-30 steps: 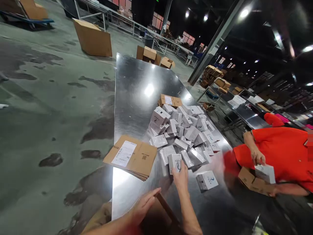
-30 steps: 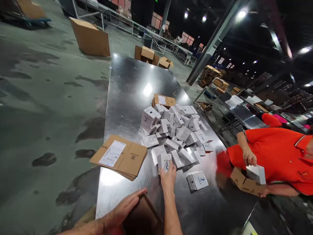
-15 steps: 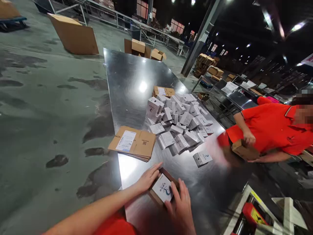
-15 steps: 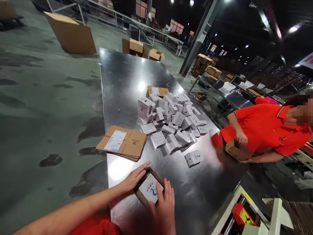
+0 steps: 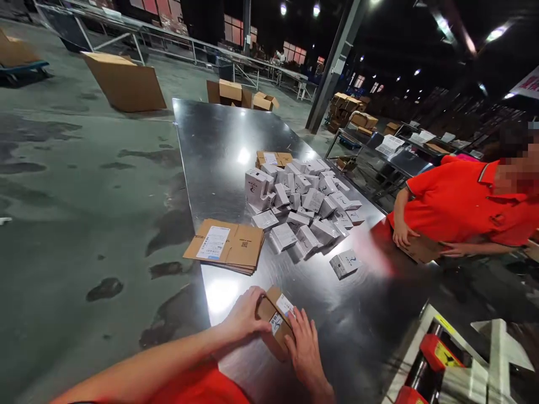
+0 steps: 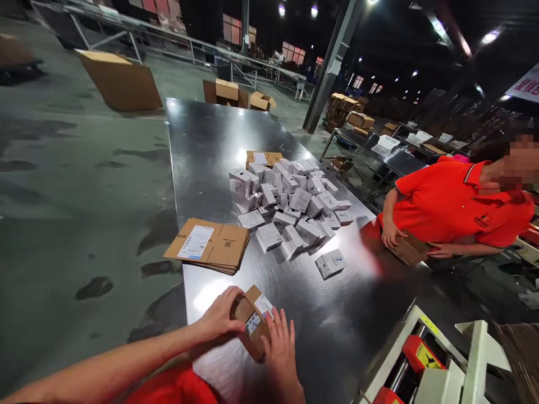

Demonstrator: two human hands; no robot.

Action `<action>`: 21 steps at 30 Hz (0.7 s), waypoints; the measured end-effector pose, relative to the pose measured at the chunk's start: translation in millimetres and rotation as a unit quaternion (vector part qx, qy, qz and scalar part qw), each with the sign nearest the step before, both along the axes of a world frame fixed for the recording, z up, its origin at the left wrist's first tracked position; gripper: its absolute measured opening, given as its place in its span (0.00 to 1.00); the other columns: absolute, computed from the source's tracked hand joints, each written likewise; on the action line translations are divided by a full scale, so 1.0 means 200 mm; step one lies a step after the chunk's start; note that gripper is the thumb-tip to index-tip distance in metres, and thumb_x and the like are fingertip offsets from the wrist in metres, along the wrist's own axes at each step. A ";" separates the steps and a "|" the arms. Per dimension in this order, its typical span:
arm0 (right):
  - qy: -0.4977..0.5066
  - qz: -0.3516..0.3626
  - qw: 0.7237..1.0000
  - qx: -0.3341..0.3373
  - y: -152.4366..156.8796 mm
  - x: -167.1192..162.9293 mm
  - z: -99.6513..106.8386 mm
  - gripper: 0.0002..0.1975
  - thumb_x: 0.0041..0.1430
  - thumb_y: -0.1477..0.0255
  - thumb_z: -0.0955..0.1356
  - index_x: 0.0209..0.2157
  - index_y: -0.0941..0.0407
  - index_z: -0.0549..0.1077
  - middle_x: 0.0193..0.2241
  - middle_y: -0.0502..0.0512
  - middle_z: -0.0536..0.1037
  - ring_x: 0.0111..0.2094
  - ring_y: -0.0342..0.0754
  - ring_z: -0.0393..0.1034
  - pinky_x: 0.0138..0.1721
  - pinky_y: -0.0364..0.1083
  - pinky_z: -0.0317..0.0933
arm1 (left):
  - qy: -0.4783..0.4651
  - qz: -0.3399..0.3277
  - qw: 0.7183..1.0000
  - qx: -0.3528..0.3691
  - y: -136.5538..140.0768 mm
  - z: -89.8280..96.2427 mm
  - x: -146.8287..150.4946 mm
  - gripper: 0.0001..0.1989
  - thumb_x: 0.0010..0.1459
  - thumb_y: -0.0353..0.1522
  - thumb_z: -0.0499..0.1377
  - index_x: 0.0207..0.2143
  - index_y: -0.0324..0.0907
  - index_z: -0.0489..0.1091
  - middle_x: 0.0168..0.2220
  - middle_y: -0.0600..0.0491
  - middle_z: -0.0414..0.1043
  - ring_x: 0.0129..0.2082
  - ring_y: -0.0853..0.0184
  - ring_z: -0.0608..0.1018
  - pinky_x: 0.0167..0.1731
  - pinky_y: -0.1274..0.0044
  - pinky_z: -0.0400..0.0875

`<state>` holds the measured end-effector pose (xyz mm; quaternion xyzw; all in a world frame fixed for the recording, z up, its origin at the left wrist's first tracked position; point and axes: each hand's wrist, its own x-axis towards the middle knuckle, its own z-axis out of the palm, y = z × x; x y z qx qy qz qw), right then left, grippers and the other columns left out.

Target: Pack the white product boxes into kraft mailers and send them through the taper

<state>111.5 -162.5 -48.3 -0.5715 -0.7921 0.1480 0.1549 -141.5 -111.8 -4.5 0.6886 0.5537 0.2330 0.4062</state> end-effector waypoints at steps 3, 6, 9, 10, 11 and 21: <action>0.068 -0.038 0.994 -0.071 -0.05 0.03 -0.05 0.27 0.74 0.59 0.50 0.65 0.46 0.66 0.67 0.57 0.61 0.68 0.63 0.54 0.59 0.70 0.61 | 0.016 0.027 0.996 -0.084 0.07 -0.03 0.04 0.51 0.45 0.46 0.71 0.66 0.34 0.58 0.60 0.34 0.66 0.58 0.46 0.70 0.58 0.60 0.65; 0.151 -0.074 0.977 -0.128 -0.06 0.02 -0.11 0.31 0.73 0.55 0.46 0.64 0.46 0.67 0.68 0.58 0.59 0.69 0.62 0.52 0.60 0.67 0.61 | 0.002 -0.001 0.995 -0.103 0.09 -0.07 0.05 0.47 0.49 0.47 0.68 0.66 0.33 0.59 0.59 0.34 0.67 0.58 0.48 0.70 0.60 0.61 0.64; 0.199 -0.090 0.970 -0.107 -0.08 -0.06 -0.18 0.31 0.73 0.52 0.50 0.63 0.49 0.69 0.68 0.58 0.58 0.71 0.63 0.44 0.64 0.70 0.55 | -0.005 -0.012 0.996 -0.092 0.08 -0.11 0.03 0.42 0.54 0.47 0.64 0.65 0.33 0.61 0.59 0.35 0.68 0.59 0.50 0.70 0.60 0.63 0.64; 0.214 -0.105 0.967 -0.086 -0.09 -0.09 -0.20 0.30 0.73 0.53 0.52 0.63 0.51 0.69 0.69 0.58 0.58 0.72 0.63 0.41 0.65 0.70 0.53 | -0.002 -0.013 0.996 -0.090 0.08 -0.11 0.03 0.41 0.55 0.47 0.63 0.65 0.34 0.61 0.59 0.35 0.68 0.59 0.50 0.70 0.61 0.62 0.63; 0.229 -0.122 0.963 -0.065 -0.11 -0.13 -0.21 0.29 0.73 0.54 0.52 0.62 0.52 0.70 0.69 0.58 0.58 0.73 0.62 0.38 0.66 0.70 0.51 | 0.002 -0.012 0.996 -0.089 0.08 -0.12 0.02 0.40 0.56 0.48 0.61 0.65 0.35 0.61 0.59 0.36 0.68 0.59 0.50 0.70 0.61 0.62 0.63; 0.286 -0.148 0.946 -0.046 -0.03 -0.12 -0.08 0.25 0.73 0.61 0.54 0.62 0.52 0.70 0.68 0.54 0.60 0.73 0.57 0.38 0.68 0.66 0.51 | -0.010 0.068 0.996 -0.057 0.12 -0.22 0.13 0.38 0.58 0.51 0.58 0.63 0.37 0.65 0.57 0.38 0.69 0.59 0.51 0.71 0.62 0.63 0.64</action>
